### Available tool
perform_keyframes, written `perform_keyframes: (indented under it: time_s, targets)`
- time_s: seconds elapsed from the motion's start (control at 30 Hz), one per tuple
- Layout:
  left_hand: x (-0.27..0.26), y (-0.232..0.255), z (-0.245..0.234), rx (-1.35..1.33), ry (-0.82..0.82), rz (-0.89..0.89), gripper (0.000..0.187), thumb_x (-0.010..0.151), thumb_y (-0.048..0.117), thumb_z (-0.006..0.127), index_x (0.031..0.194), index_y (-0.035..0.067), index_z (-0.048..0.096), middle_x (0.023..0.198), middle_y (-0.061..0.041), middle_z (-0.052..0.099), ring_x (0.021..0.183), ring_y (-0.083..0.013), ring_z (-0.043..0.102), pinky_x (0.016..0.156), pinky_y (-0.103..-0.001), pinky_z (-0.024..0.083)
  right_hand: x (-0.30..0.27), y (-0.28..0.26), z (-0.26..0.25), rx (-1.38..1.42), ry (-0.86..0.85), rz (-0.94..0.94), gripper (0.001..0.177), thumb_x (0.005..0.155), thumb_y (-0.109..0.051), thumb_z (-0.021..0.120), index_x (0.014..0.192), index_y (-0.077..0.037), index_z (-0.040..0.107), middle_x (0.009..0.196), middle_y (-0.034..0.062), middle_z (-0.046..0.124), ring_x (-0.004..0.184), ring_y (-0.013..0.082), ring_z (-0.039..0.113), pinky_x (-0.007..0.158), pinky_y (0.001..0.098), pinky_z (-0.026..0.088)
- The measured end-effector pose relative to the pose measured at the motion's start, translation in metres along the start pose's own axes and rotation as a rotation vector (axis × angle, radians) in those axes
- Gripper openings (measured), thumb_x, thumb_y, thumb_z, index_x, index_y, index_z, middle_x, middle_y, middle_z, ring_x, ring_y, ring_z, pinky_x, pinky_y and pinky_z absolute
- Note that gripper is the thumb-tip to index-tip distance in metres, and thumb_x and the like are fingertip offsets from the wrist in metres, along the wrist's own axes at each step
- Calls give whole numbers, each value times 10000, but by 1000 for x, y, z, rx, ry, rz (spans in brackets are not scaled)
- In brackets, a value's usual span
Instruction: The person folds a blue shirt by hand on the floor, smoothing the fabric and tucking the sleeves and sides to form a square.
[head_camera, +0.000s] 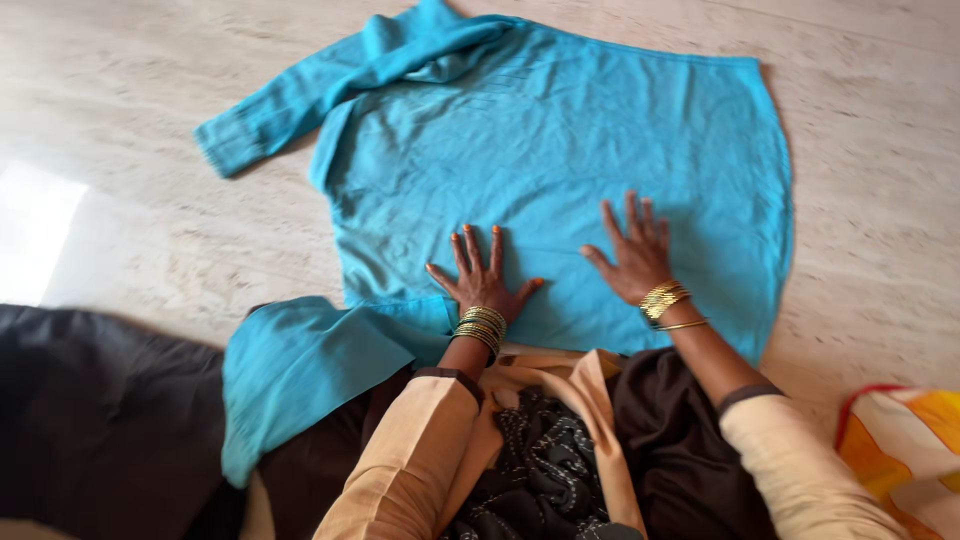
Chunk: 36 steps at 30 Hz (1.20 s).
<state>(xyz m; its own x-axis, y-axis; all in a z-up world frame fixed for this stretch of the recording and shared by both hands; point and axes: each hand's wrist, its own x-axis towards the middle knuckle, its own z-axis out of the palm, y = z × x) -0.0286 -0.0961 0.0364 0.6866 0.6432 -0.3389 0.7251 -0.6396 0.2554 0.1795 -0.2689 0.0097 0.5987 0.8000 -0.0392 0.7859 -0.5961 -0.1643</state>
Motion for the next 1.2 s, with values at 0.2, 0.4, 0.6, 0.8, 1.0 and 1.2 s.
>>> perform_keyframes:
  time_s: [0.2,0.4,0.6,0.8,1.0,1.2]
  targets:
    - [20,-51,-2,48,101,-139,1129,840,804,592,1665,265,40,1728,-215,-82,1568,-429,-104,1094,-802,41,6,-83,29,-45,99,-111,851,980,-718,314,1649,-201,222,1701,195,145,1569,409,96,1220,646,51]
    - [53,-84,-31,-254,72,-472,1143,759,874,487,1623,333,-29,1720,-83,-136,1574,-295,-158,1129,-803,-82,-2,-68,23,-18,87,-128,840,979,-717,316,1642,-209,228,1698,209,167,1570,398,121,1224,633,55]
    - [45,-72,-45,-126,298,-396,1114,828,857,478,1660,233,77,1696,-227,-82,1549,-411,-138,1123,-730,-125,6,-52,15,109,181,155,759,1037,-643,377,1637,-184,304,1704,244,170,1579,434,121,1209,689,40]
    - [81,-7,-26,-81,454,298,922,969,791,410,1680,243,197,1738,-192,39,1599,-396,-12,1219,-678,-92,36,-37,0,81,262,182,799,1021,-664,423,1633,-163,312,1700,258,165,1574,445,118,1224,660,52]
    - [119,22,-24,-19,267,269,1004,868,860,355,1641,238,199,1709,-165,84,1572,-365,4,1190,-664,-82,37,-34,9,-12,175,124,869,982,-728,353,1638,-163,277,1693,208,166,1568,408,115,1219,648,33]
    - [123,15,-16,-37,290,296,1042,831,895,317,1650,267,173,1707,-151,76,1577,-347,3,1200,-653,-107,44,36,8,-21,210,366,845,986,-725,306,1636,-186,284,1713,200,179,1587,372,116,1232,655,7]
